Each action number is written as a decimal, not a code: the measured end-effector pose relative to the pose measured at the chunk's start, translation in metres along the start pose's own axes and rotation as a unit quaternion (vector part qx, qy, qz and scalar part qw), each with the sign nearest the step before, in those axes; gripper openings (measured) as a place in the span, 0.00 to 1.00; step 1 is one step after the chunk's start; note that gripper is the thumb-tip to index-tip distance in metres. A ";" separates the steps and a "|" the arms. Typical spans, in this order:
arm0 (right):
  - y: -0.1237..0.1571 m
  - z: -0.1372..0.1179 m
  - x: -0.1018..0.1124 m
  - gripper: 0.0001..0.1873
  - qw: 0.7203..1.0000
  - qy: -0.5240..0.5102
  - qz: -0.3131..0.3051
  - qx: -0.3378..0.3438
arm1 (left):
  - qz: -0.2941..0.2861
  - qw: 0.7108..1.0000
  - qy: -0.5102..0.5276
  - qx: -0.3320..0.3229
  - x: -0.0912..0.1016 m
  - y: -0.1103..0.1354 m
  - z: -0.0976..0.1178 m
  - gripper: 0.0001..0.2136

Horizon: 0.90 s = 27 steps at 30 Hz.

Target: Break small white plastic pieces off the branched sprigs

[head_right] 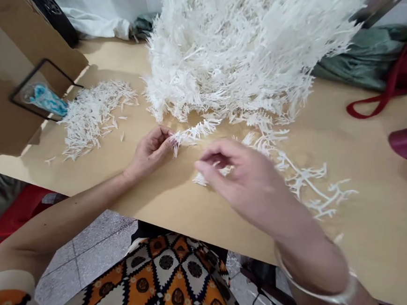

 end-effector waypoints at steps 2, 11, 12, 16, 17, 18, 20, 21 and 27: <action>-0.044 -0.026 -0.038 0.05 0.997 -0.067 0.044 -0.012 | 0.001 0.998 0.064 0.010 0.000 0.000 -0.007 0.19; -0.060 0.029 -0.056 0.12 0.985 -0.028 0.169 0.025 | -0.060 0.972 0.222 0.045 -0.005 -0.006 -0.008 0.22; -0.060 0.027 -0.059 0.11 0.986 -0.034 0.160 0.027 | -0.065 0.971 0.226 0.048 -0.006 -0.006 -0.009 0.22; -0.053 0.018 -0.051 0.05 0.981 -0.022 0.188 0.035 | -0.067 0.975 0.205 0.052 -0.006 -0.007 -0.014 0.21; -0.049 0.020 -0.043 0.05 0.975 -0.026 0.219 0.032 | -0.056 0.981 0.182 0.043 -0.004 -0.007 -0.014 0.20; -0.044 0.024 -0.033 0.06 0.964 -0.033 0.261 0.027 | -0.040 0.988 0.147 0.031 -0.002 -0.006 -0.013 0.19; -0.035 0.035 -0.013 0.07 0.936 -0.056 0.348 0.022 | -0.016 0.999 0.034 -0.013 0.001 -0.004 -0.006 0.17; -0.031 0.040 -0.005 0.08 0.920 -0.066 0.385 0.023 | -0.027 0.998 -0.034 -0.045 -0.002 -0.003 0.001 0.15; -0.036 0.055 -0.004 0.10 0.909 -0.126 0.396 0.034 | -0.338 0.853 -0.354 -0.184 -0.080 0.022 0.023 0.22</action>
Point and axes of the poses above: each hand's wrist, its own y-axis away from the middle knuckle, its own x-axis out of the back of the hand, z = x × y, the point moved 8 cm from there along -y, towards the middle knuckle, and after that the axes turned 8 degrees about -z, right-handed, at the moved point
